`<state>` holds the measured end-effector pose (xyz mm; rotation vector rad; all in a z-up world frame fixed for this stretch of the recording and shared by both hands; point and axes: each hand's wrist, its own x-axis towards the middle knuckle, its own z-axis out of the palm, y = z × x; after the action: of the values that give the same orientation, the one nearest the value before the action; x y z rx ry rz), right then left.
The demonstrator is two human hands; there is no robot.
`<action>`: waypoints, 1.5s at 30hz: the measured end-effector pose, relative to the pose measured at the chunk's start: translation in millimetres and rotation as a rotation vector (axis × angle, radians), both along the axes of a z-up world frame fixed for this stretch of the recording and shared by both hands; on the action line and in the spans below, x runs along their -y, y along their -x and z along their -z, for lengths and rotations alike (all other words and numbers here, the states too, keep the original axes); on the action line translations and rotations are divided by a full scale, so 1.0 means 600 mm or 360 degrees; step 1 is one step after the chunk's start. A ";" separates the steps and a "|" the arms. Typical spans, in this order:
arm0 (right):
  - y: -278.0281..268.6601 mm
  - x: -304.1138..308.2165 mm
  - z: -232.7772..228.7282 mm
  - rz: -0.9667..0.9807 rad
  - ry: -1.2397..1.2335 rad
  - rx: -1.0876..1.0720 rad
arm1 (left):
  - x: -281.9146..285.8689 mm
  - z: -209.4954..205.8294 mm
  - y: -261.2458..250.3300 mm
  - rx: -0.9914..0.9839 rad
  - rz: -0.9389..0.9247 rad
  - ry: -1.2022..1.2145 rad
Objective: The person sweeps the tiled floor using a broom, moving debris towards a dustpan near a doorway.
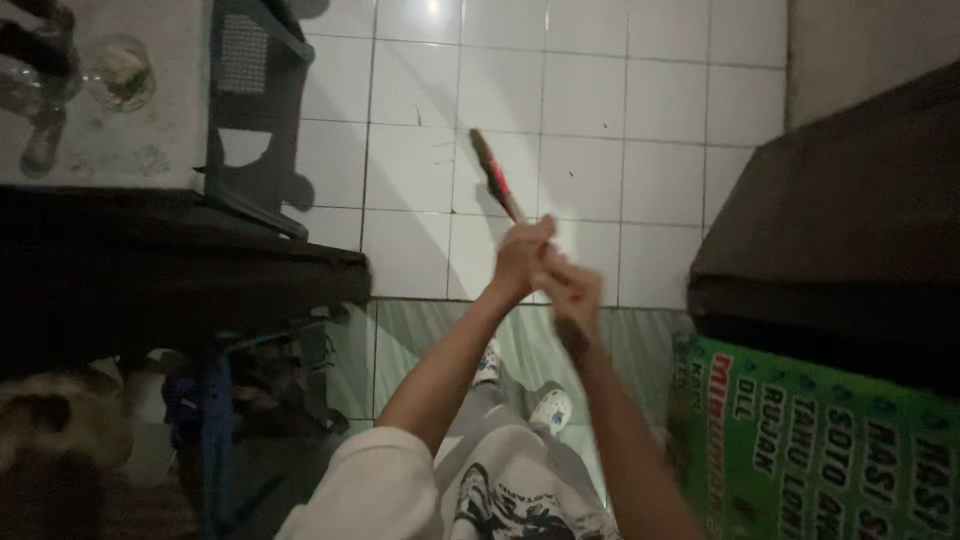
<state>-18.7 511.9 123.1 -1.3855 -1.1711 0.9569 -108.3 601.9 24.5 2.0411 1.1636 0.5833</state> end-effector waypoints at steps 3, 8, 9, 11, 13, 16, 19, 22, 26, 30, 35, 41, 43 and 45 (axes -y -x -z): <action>-0.083 0.058 -0.122 0.0133 0.0093 0.0107 | 0.032 -0.069 -0.084 0.0361 0.0249 0.0274; -0.180 0.120 -0.177 -0.0394 -0.0415 -0.0612 | 0.120 -0.015 -0.191 0.0114 0.1014 0.0491; -0.192 0.143 -0.161 -0.0199 -0.0182 -0.0493 | 0.147 0.013 -0.204 0.0073 0.1115 0.0583; -0.197 0.183 -0.098 0.0188 0.0292 -0.0242 | 0.187 0.062 -0.209 0.0111 0.1360 0.0420; -0.161 0.201 -0.006 0.0534 0.0178 -0.0397 | 0.205 0.075 -0.207 0.0206 0.1444 0.0529; -0.118 0.221 0.083 0.0996 0.0404 -0.0403 | 0.224 0.051 -0.135 0.0462 0.1195 0.0995; -0.067 0.205 0.130 0.0967 0.0440 -0.0592 | 0.218 0.043 -0.069 0.0527 0.0811 0.1051; -0.029 0.156 0.151 0.0770 0.0266 -0.0734 | 0.169 0.093 -0.041 0.0191 0.0767 0.0867; -0.027 0.064 0.112 0.0826 0.0104 -0.0365 | 0.087 0.124 -0.066 -0.0118 0.0400 -0.0045; -0.026 0.053 0.038 0.0866 -0.0022 -0.0050 | 0.051 0.037 -0.078 -0.0068 0.0239 0.0164; -0.032 0.076 -0.057 0.0909 -0.0528 -0.0128 | 0.060 -0.106 -0.105 0.0108 0.0232 -0.0219; -0.067 0.103 -0.139 0.0963 -0.0353 0.0123 | 0.114 -0.171 -0.142 0.0414 0.0445 0.0579; -0.082 0.114 -0.120 0.0908 -0.0338 0.0168 | 0.147 -0.123 -0.160 0.0137 0.0699 0.0480; -0.091 0.128 -0.086 0.0867 -0.0329 0.0168 | 0.177 -0.044 -0.166 -0.0046 0.0888 0.0605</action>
<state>35.8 435.4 174.5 -1.4877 -0.8669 0.3712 -8.9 495.8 50.8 1.9175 0.6082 0.0503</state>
